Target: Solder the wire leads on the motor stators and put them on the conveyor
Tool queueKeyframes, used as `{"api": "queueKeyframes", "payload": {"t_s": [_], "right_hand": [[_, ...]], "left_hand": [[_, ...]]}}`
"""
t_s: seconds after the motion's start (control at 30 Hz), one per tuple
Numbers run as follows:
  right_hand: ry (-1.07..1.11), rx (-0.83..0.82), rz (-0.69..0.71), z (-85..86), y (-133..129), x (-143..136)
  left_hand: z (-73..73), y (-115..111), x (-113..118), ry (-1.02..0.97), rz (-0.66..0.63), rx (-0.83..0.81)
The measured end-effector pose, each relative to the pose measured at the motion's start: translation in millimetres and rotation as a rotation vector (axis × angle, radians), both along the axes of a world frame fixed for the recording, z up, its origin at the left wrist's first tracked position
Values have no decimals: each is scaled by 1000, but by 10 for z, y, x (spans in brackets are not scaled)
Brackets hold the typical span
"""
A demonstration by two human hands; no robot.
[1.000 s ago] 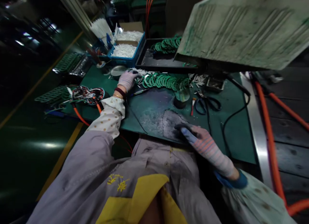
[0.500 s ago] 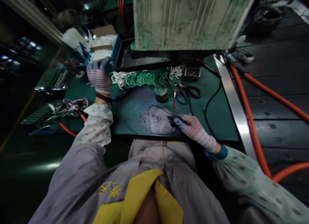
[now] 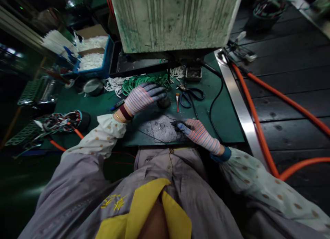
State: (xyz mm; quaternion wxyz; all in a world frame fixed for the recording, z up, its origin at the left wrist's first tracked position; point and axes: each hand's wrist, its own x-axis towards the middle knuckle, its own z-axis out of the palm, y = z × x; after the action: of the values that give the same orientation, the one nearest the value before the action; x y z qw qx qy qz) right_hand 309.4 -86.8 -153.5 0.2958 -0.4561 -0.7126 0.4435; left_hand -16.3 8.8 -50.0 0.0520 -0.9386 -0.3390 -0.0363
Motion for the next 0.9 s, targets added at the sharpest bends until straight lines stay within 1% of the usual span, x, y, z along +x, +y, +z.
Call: {"api": "queueKeyframes", "payload": {"t_s": [0.1,0.17,0.2,0.23,0.27,0.3,0.33,0.37,0.4,0.43,0.47,0.5,0.53,0.6,0.67,0.77,0.8,0.87,0.9], "right_hand": [[28,-32,-37,10,-27,-20],[51,-43,-64,0,-56,-19],[56,-49,-74,-11,-72,-14],[56,-53,-78,-26,-86,-7],[51,-54,-80,-44,-97,1],[47,-53,-82,-63,-106,7],[45,-52,-87,-81,-109,10],[45,-48,-95,-96,-107,8],[45,-43,-100,-105,-99,3],[46,-41,-100,-107,-85,-8],[46,-41,-93,-101,-68,-22],[48,-39,-81,-86,-49,-40],[47,-39,-60,-63,-31,-62],[47,-40,-10,7,-10,-112],[58,-29,21,100,-10,-168],[118,11,52,283,-17,-213],[148,42,65,362,-12,-198],[195,135,71,543,29,-91],[202,186,35,638,82,6]], "left_hand": [[20,-328,115,-38,65,-21],[40,-538,66,-48,97,-49],[57,-625,-22,-45,124,-70],[79,-693,-154,-45,177,-84],[103,-733,-324,-55,265,-82],[127,-739,-519,-78,394,-56],[146,-708,-726,-120,563,3],[158,-639,-930,-167,756,75],[161,-537,-1116,-198,930,110],[153,-412,-1272,-190,1071,72],[137,-276,-1391,-155,1195,0],[117,-141,-1468,-108,1287,-88],[96,-19,-1507,-57,1349,-167],[75,159,-1491,7,1406,-242],[92,243,-1418,14,1402,-238],[144,256,-1351,-23,1395,-204],[151,245,-1355,-62,1373,-188],[139,212,-1397,-157,1385,-118],[123,191,-1431,-218,1385,-71]]}}
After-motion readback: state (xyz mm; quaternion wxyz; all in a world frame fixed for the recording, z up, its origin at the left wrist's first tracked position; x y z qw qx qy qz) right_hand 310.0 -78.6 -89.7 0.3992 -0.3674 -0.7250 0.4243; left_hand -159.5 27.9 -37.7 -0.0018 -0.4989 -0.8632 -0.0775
